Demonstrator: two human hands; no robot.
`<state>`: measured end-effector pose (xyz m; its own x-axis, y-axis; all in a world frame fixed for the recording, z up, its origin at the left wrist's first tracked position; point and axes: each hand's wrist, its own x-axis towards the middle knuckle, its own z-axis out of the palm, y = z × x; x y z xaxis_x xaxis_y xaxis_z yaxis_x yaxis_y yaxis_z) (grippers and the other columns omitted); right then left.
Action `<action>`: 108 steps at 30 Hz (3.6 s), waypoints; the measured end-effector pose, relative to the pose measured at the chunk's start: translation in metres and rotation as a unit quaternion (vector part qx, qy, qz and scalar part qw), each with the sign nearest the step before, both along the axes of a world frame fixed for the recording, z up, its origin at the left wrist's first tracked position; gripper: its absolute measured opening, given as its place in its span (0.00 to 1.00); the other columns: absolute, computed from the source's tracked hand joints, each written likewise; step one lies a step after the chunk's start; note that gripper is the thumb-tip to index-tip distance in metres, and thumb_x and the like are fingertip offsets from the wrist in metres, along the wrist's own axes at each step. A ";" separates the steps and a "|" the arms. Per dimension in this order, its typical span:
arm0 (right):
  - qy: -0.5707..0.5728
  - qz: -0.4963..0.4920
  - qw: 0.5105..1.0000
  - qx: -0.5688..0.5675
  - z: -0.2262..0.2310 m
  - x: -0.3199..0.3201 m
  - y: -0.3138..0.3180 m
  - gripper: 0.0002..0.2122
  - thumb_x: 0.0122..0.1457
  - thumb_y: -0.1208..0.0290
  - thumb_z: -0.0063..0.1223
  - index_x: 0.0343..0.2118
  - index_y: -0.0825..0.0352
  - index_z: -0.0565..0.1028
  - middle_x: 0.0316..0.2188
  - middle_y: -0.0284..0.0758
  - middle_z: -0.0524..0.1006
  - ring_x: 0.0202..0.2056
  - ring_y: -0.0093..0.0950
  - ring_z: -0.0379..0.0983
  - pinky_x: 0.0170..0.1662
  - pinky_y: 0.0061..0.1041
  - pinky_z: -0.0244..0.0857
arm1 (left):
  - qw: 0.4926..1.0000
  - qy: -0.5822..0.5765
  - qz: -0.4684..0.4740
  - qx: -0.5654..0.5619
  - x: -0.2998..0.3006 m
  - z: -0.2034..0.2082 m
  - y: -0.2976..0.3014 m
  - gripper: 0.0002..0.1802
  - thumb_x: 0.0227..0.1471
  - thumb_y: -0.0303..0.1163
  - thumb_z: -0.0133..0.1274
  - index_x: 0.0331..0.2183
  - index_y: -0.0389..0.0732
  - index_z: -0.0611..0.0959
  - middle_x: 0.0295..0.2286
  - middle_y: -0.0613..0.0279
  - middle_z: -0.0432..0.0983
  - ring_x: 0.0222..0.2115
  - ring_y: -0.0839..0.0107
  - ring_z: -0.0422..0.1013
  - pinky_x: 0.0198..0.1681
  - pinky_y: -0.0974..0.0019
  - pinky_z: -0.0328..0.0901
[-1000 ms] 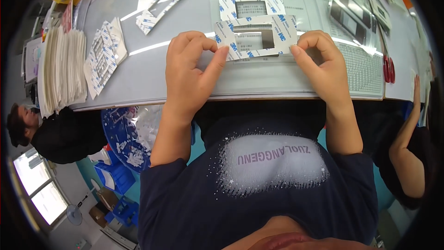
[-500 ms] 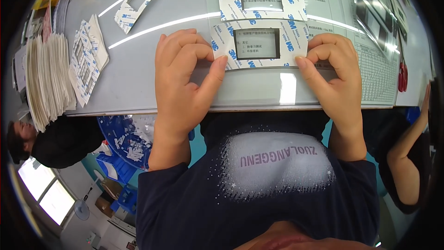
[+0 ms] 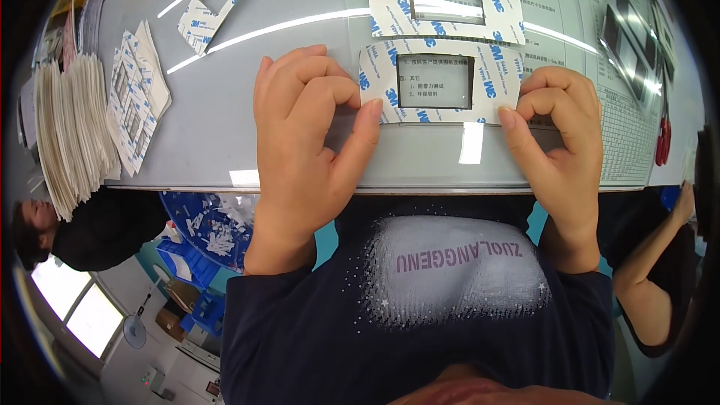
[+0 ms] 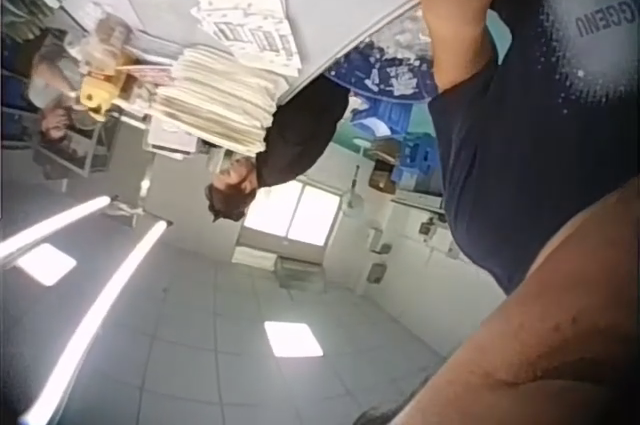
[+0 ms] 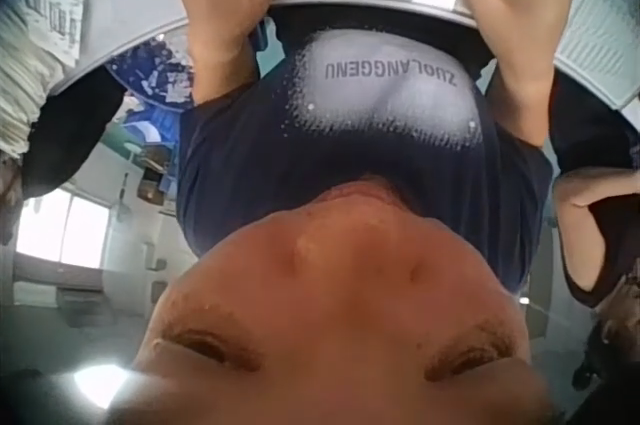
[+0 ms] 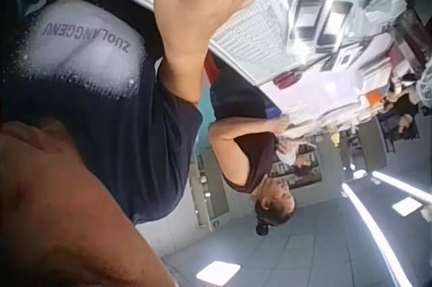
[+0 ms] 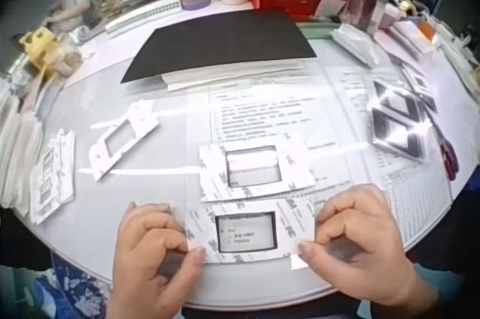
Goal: Assembling small electronic components by peeling and sticking adhesive frames onto them at a factory workstation.
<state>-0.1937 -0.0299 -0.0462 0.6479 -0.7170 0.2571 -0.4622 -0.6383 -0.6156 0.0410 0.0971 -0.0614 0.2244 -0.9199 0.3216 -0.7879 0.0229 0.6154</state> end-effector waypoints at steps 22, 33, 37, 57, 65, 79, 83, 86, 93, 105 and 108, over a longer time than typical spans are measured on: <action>0.039 0.010 0.999 0.028 0.007 -0.002 0.000 0.07 0.50 0.78 0.65 0.26 0.66 0.75 0.38 0.34 0.75 0.42 0.31 0.68 0.48 0.27 0.59 | 1.000 -0.003 0.006 0.006 -0.001 0.001 0.001 0.09 0.48 0.27 0.64 0.30 0.43 0.78 0.38 0.62 0.72 0.50 0.50 0.69 0.61 0.36 0.49; 0.054 0.015 0.998 -0.028 0.005 0.001 0.002 0.09 0.49 0.78 0.66 0.26 0.65 0.73 0.37 0.35 0.74 0.40 0.32 0.69 0.48 0.28 0.58 | 1.000 -0.009 0.016 0.013 -0.005 0.002 -0.001 0.11 0.45 0.25 0.64 0.29 0.42 0.77 0.38 0.60 0.71 0.50 0.49 0.69 0.59 0.40 0.54; -0.018 -0.034 0.999 -0.020 -0.006 0.000 0.004 0.10 0.46 0.77 0.67 0.28 0.62 0.74 0.36 0.32 0.76 0.39 0.33 0.71 0.45 0.34 0.59 | 0.999 -0.012 0.033 0.010 -0.004 0.001 0.000 0.12 0.43 0.24 0.65 0.28 0.40 0.76 0.39 0.57 0.71 0.52 0.46 0.67 0.56 0.46 0.58; 0.144 -0.031 0.974 -0.172 -0.003 0.002 0.016 0.21 0.59 0.74 0.48 0.56 0.59 0.77 0.63 0.48 0.66 0.66 0.48 0.57 0.67 0.47 0.48 | 0.971 -0.209 -0.002 0.113 0.007 0.014 0.007 0.26 0.61 0.46 0.50 0.59 0.55 0.79 0.64 0.41 0.57 0.67 0.43 0.48 0.68 0.43 0.37; 0.072 0.038 0.988 -0.133 0.001 0.041 0.028 0.18 0.63 0.66 0.52 0.57 0.56 0.76 0.65 0.46 0.63 0.67 0.46 0.55 0.68 0.50 0.43 | 0.980 -0.184 -0.011 0.081 0.009 0.012 0.009 0.27 0.57 0.48 0.55 0.57 0.55 0.80 0.63 0.44 0.60 0.66 0.44 0.50 0.68 0.42 0.39; 0.146 -0.005 0.977 -0.157 0.007 0.003 0.011 0.16 0.63 0.62 0.53 0.52 0.58 0.80 0.63 0.44 0.67 0.67 0.45 0.56 0.68 0.51 0.42 | 0.980 -0.180 0.006 0.082 0.007 0.011 0.005 0.27 0.55 0.49 0.58 0.56 0.55 0.81 0.63 0.46 0.61 0.66 0.44 0.52 0.67 0.39 0.40; 0.116 0.102 0.979 -0.135 0.013 -0.012 0.014 0.17 0.57 0.66 0.59 0.50 0.58 0.82 0.62 0.43 0.69 0.66 0.46 0.59 0.67 0.51 0.46 | 0.978 -0.186 0.030 0.091 0.010 0.014 0.012 0.28 0.55 0.49 0.58 0.56 0.55 0.81 0.63 0.46 0.61 0.66 0.44 0.51 0.67 0.39 0.40; 0.104 0.149 0.976 -0.116 0.010 -0.022 0.018 0.17 0.54 0.69 0.61 0.49 0.59 0.82 0.61 0.43 0.70 0.65 0.47 0.60 0.67 0.50 0.47 | 0.979 -0.179 0.015 0.096 0.011 0.015 0.013 0.29 0.55 0.49 0.59 0.57 0.53 0.79 0.64 0.46 0.60 0.66 0.45 0.51 0.68 0.39 0.39; 0.016 0.088 0.986 -0.139 0.001 -0.026 0.025 0.19 0.55 0.70 0.62 0.51 0.62 0.79 0.60 0.44 0.71 0.63 0.46 0.64 0.66 0.50 0.49 | 0.977 -0.175 0.116 -0.034 0.080 0.026 0.032 0.26 0.55 0.40 0.61 0.54 0.44 0.81 0.57 0.50 0.71 0.60 0.51 0.63 0.65 0.51 0.53; -0.012 0.030 0.995 -0.097 0.014 -0.037 0.000 0.23 0.56 0.71 0.61 0.56 0.64 0.74 0.59 0.43 0.71 0.63 0.43 0.63 0.67 0.45 0.50 | 0.997 -0.045 0.062 0.000 0.095 0.046 0.006 0.21 0.56 0.35 0.60 0.51 0.39 0.81 0.52 0.52 0.76 0.54 0.55 0.69 0.59 0.59 0.62; -0.042 -0.073 0.982 -0.166 0.009 -0.061 -0.053 0.25 0.58 0.67 0.61 0.59 0.67 0.71 0.60 0.44 0.71 0.62 0.42 0.65 0.65 0.40 0.55 | 0.999 -0.031 -0.028 0.021 0.061 0.056 -0.026 0.22 0.56 0.36 0.59 0.52 0.40 0.80 0.54 0.52 0.74 0.56 0.56 0.68 0.60 0.59 0.60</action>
<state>-0.2544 -0.0826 -0.0367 0.5102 -0.6684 0.5413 -0.5206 -0.7410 -0.4242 0.1024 0.0711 -0.0056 0.1533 -0.9432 0.2947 -0.8222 0.0437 0.5675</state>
